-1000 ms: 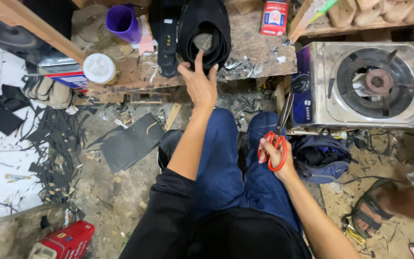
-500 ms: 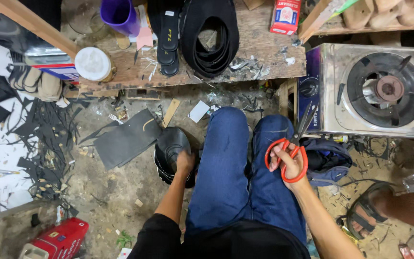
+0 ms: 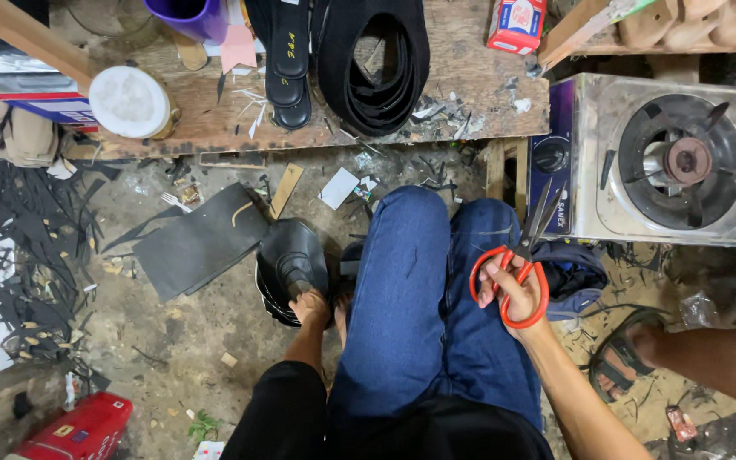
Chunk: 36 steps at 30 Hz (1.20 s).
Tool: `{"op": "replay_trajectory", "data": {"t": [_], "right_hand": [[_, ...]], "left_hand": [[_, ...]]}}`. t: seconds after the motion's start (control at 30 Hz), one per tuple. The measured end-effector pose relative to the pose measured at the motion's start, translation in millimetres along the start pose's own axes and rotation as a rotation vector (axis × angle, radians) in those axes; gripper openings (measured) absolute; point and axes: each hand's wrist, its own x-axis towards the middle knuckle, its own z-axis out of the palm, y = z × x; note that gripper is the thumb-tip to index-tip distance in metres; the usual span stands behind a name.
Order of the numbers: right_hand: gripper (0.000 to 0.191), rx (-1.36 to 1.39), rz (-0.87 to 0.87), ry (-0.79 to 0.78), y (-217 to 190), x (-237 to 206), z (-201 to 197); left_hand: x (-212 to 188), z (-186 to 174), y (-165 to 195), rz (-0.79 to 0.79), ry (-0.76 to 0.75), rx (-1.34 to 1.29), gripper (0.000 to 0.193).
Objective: The person uses red-handled scissors to trim the edges of black shoe insoles, following a white outline. They repeatedly pick up insoles from a stack, cut along the marked line, and place the trimmed pieces aside.
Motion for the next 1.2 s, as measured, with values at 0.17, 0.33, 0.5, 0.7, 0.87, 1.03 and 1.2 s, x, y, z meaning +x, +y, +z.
{"op": "replay_trajectory", "data": {"t": [0.17, 0.33, 0.5, 0.7, 0.87, 1.03, 1.2], "right_hand": [[0.010, -0.029, 0.050, 0.066, -1, 1, 2], [0.012, -0.011, 0.052, 0.035, 0, 3, 2], [0.010, -0.004, 0.049, 0.024, 0, 4, 1], [0.013, -0.078, 0.039, 0.033, 2, 4, -2], [0.011, -0.045, 0.042, 0.057, 5, 5, -5], [0.013, -0.049, 0.053, 0.031, 9, 7, -9], [0.011, -0.035, 0.066, 0.019, 10, 9, -11]], "left_hand": [[13, 3, -3, 0.091, 0.077, 0.036, 0.042], [21, 23, -10, 0.372, 0.313, -0.106, 0.044], [22, 30, -11, 0.704, 0.947, 0.204, 0.026], [37, 30, 8, 0.559, 0.131, 0.010, 0.053], [43, 36, 9, 0.340, 0.249, -0.237, 0.055], [42, 31, -1, 0.286, 0.144, -0.315, 0.053], [44, 38, -14, 0.527, 0.248, -0.309, 0.047]]}}
